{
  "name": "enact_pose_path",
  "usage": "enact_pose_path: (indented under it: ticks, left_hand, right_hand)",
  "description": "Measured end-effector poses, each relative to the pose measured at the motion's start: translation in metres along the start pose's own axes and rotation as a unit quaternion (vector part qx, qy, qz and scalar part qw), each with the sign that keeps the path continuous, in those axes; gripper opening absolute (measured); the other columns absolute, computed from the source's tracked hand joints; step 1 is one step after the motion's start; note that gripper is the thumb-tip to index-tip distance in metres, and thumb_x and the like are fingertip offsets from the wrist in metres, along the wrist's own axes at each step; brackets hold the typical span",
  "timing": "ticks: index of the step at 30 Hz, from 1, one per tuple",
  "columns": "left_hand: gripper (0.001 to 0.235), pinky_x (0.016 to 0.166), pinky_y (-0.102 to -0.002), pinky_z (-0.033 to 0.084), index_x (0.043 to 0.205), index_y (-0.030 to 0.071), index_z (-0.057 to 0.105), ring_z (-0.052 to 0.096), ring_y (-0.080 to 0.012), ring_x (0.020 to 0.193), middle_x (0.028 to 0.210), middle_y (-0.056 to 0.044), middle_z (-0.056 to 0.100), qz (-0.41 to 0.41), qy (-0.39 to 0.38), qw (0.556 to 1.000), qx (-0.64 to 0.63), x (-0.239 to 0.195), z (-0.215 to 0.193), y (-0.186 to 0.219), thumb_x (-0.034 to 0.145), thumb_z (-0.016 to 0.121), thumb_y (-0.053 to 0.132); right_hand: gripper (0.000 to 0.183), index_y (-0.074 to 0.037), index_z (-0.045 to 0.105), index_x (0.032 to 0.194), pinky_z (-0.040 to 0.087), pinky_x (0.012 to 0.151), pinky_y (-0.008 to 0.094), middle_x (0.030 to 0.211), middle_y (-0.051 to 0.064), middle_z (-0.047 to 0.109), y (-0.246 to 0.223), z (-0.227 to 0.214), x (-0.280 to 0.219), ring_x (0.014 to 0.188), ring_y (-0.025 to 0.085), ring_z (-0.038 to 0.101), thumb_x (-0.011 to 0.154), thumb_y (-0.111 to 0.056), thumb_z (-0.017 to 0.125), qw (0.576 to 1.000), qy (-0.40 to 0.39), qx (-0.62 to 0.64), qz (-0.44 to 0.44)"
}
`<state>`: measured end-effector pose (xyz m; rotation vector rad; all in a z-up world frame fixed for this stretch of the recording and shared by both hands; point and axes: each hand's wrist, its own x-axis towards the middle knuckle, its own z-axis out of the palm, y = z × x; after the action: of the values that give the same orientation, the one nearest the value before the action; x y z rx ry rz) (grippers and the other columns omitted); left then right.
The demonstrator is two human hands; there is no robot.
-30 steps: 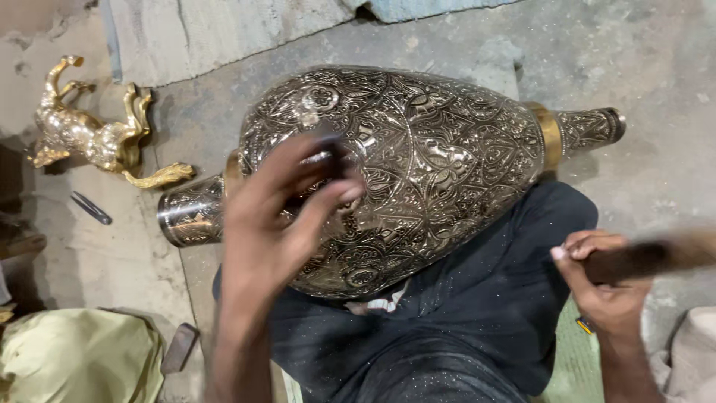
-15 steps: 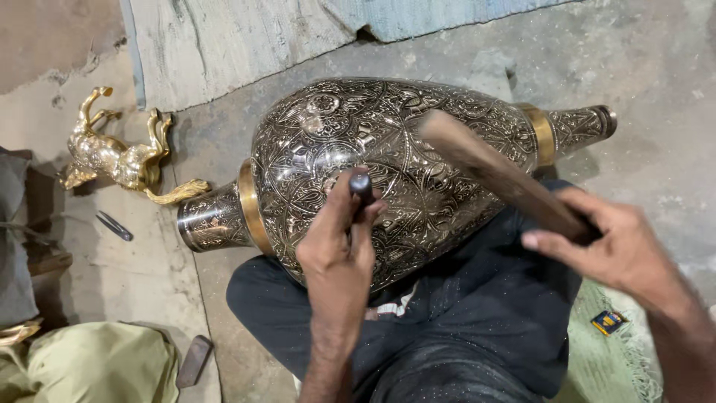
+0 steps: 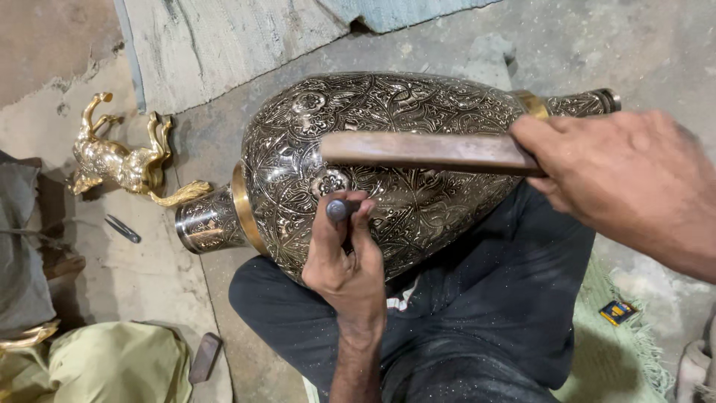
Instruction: The person uses a hammer and chisel to engrave intricate floral patterns onto a large metal vase. They repeatedly strike the chisel with the hammer to create detailed designs on the vase's surface.
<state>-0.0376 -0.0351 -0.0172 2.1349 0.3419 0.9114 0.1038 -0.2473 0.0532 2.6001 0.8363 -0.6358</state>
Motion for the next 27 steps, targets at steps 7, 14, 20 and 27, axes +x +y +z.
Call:
enact_pose_path:
  ticks: [7, 14, 20, 27]
  left_hand:
    - [0.018, 0.062, -0.03, 0.057, 0.099, 0.001, 0.067, 0.073, -0.0138, 0.072, 0.083, -0.008, 0.075, -0.014, 0.012, 0.994, 0.109, -0.004, -0.007, -0.009, 0.088, 0.07, -0.012]
    - [0.013, 0.054, -0.03, 0.054, 0.099, -0.004, 0.066, 0.065, -0.0118, 0.06, 0.078, -0.003, 0.069, 0.009, -0.003, 0.998, 0.069, -0.01, -0.014, -0.018, 0.087, 0.065, -0.006]
    - [0.011, 0.04, -0.028, 0.043, 0.08, 0.001, 0.067, 0.049, -0.0098, 0.042, 0.064, 0.0, 0.063, 0.011, -0.017, 0.992, 0.123, -0.01, -0.014, -0.032, 0.088, 0.071, -0.006]
    - [0.006, 0.046, -0.031, 0.042, 0.087, -0.002, 0.068, 0.054, -0.0117, 0.05, 0.069, -0.001, 0.063, 0.008, -0.032, 0.996, 0.085, -0.005, -0.019, -0.02, 0.088, 0.07, -0.007]
  right_hand:
    - [0.035, -0.016, 0.063, 0.113, 0.055, 0.063, 0.031, 0.084, -0.001, 0.071, -0.008, -0.028, -0.009, 0.073, 0.014, 0.071, 0.084, -0.027, 0.077, 0.907, 0.236, 0.28, -0.208]
    - [0.033, -0.02, 0.065, 0.115, 0.056, 0.061, 0.033, 0.087, -0.001, 0.072, -0.014, -0.047, -0.014, 0.074, 0.017, 0.071, 0.084, -0.021, 0.074, 0.959, 0.249, 0.052, -0.129]
    - [0.045, -0.019, 0.067, 0.111, 0.056, 0.063, 0.037, 0.086, -0.002, 0.071, -0.015, -0.047, -0.015, 0.077, 0.019, 0.072, 0.068, -0.021, 0.078, 0.934, 0.322, 0.088, -0.129]
    - [0.038, -0.016, 0.067, 0.106, 0.056, 0.062, 0.035, 0.085, 0.001, 0.071, -0.018, -0.043, -0.019, 0.076, 0.02, 0.073, 0.069, -0.017, 0.08, 0.915, 0.367, 0.096, -0.136]
